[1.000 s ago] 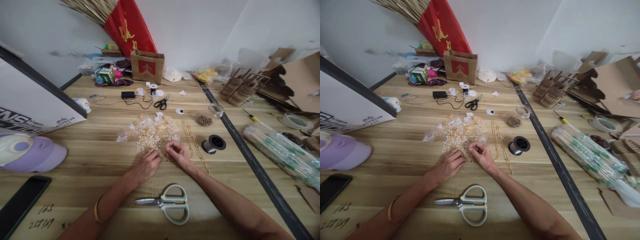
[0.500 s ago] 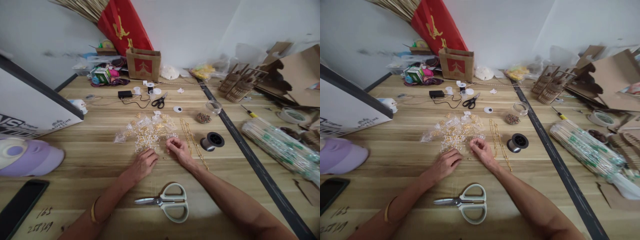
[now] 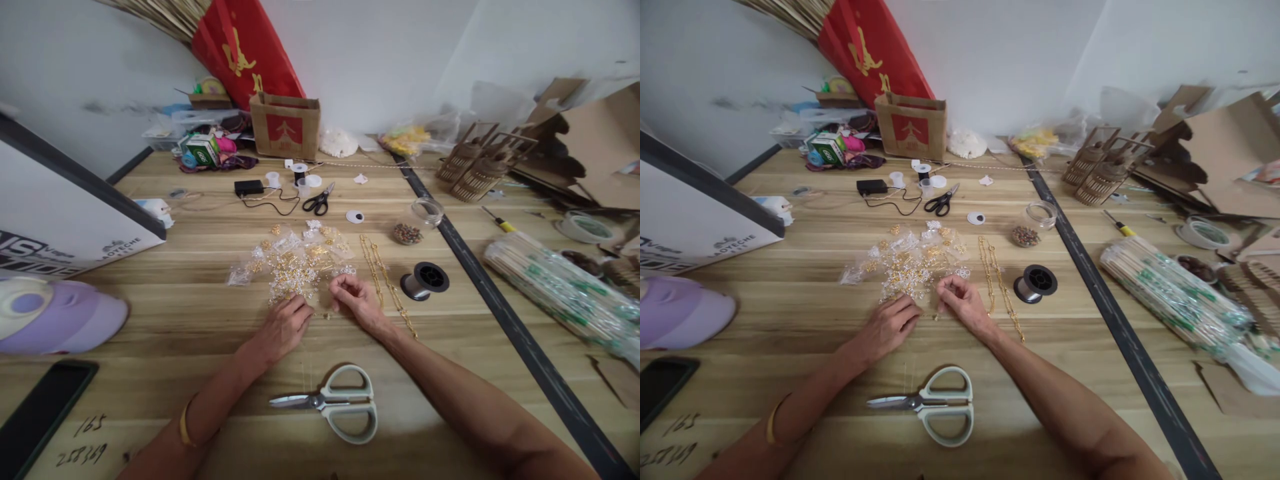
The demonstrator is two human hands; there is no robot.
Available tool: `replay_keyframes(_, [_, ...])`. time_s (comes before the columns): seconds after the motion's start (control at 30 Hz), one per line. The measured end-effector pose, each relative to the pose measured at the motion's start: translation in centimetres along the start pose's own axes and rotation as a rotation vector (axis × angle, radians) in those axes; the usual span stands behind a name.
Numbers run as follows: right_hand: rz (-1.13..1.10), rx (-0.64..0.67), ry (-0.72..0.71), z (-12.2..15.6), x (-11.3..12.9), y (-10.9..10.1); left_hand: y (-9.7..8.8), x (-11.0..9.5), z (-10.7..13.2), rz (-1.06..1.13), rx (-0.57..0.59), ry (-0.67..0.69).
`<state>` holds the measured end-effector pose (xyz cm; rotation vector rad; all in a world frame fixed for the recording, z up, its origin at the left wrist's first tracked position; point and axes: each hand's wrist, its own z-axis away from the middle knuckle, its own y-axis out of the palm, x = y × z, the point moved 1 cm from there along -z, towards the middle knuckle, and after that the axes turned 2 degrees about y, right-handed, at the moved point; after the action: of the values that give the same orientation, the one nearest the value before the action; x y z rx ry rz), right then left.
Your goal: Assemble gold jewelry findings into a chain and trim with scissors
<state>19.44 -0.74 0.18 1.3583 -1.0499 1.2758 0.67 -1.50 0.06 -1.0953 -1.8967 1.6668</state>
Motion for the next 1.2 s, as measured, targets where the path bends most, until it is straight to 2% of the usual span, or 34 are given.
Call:
replay_keyframes(0.27, [0.014, 0.064, 0.027, 0.2, -0.8, 0.3, -0.1, 0.0, -0.1, -0.036, -0.005, -0.008])
replay_keyframes(0.57, [0.153, 0.045, 0.029, 0.3, -1.1, 0.3, -0.2, -0.3, 0.0, 0.010, -0.010, -0.030])
replay_keyframes(0.67, [0.161, 0.053, 0.024, 0.2, -1.0, 0.3, -0.3, -0.6, 0.0, 0.054, -0.029, -0.001])
replay_keyframes(1.0, [0.213, 0.035, -0.046, 0.1, -1.1, 0.1, -1.0, -1.7, -0.4, 0.083, 0.078, 0.144])
replay_keyframes(1.2, [0.204, 0.043, -0.058, 0.1, -1.1, 0.0, -0.6, -1.3, -0.2, 0.127, 0.026, 0.170])
